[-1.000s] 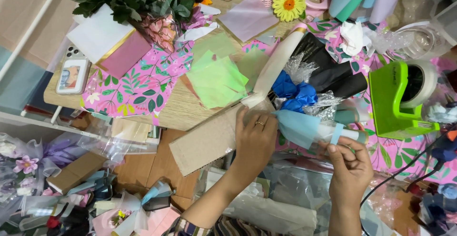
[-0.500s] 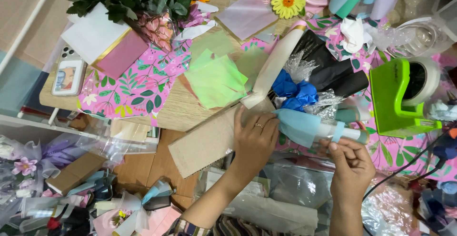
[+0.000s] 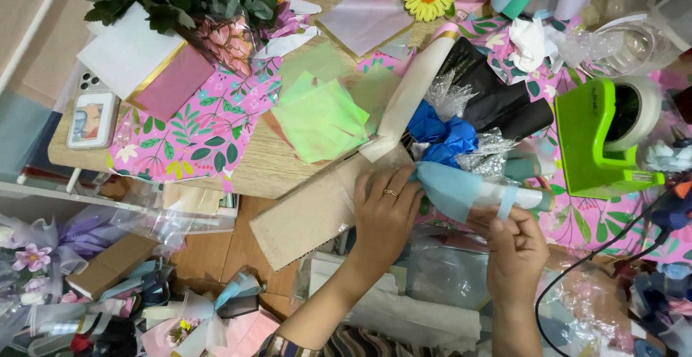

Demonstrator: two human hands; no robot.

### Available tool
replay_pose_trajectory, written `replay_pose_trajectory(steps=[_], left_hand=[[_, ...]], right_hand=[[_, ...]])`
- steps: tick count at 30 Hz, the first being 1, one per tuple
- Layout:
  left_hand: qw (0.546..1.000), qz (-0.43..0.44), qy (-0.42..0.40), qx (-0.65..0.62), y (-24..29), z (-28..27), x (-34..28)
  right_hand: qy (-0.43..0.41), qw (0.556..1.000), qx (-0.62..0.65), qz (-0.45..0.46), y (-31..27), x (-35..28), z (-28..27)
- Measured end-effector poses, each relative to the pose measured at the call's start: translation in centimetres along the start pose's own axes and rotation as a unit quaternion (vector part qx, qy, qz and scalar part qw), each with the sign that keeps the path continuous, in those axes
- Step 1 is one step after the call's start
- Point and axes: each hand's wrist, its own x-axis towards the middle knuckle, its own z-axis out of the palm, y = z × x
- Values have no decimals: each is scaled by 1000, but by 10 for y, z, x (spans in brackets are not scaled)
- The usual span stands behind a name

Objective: The person wraps a bouquet of artificial flowers using various colored papers and a cardboard base. They fold and secure light blue, pink, and green papers around the bouquet, using tape to hold the layers in place. The person also uses scissors to trim the edges of the wrapping paper.

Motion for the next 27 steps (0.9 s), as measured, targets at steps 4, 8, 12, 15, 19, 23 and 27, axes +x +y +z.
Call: replay_pose_trajectory(steps=[4, 8, 12, 15, 19, 23, 27], left_hand=[[999, 18, 26, 2, 2, 4, -1], [998, 13, 39, 40, 2, 11, -9], [997, 27, 57, 51, 3, 10, -7], [996, 29, 62, 54, 2, 14, -8], [993, 13, 94, 72, 4, 26, -12], [993, 14, 93, 74, 4, 29, -14], [992, 20, 91, 90, 4, 25, -11]], right_hand=[[-25, 998, -66, -1, 9, -2, 2], [-19, 991, -130, 32, 0, -2, 22], [-6, 991, -117, 60, 16, 3, 17], [4, 992, 18, 122, 17, 10, 23], [-4, 999, 34, 7, 31, 23, 4], [6, 1000, 21, 0, 13, 38, -4], [-10, 1000, -8, -6, 24, 53, -21]])
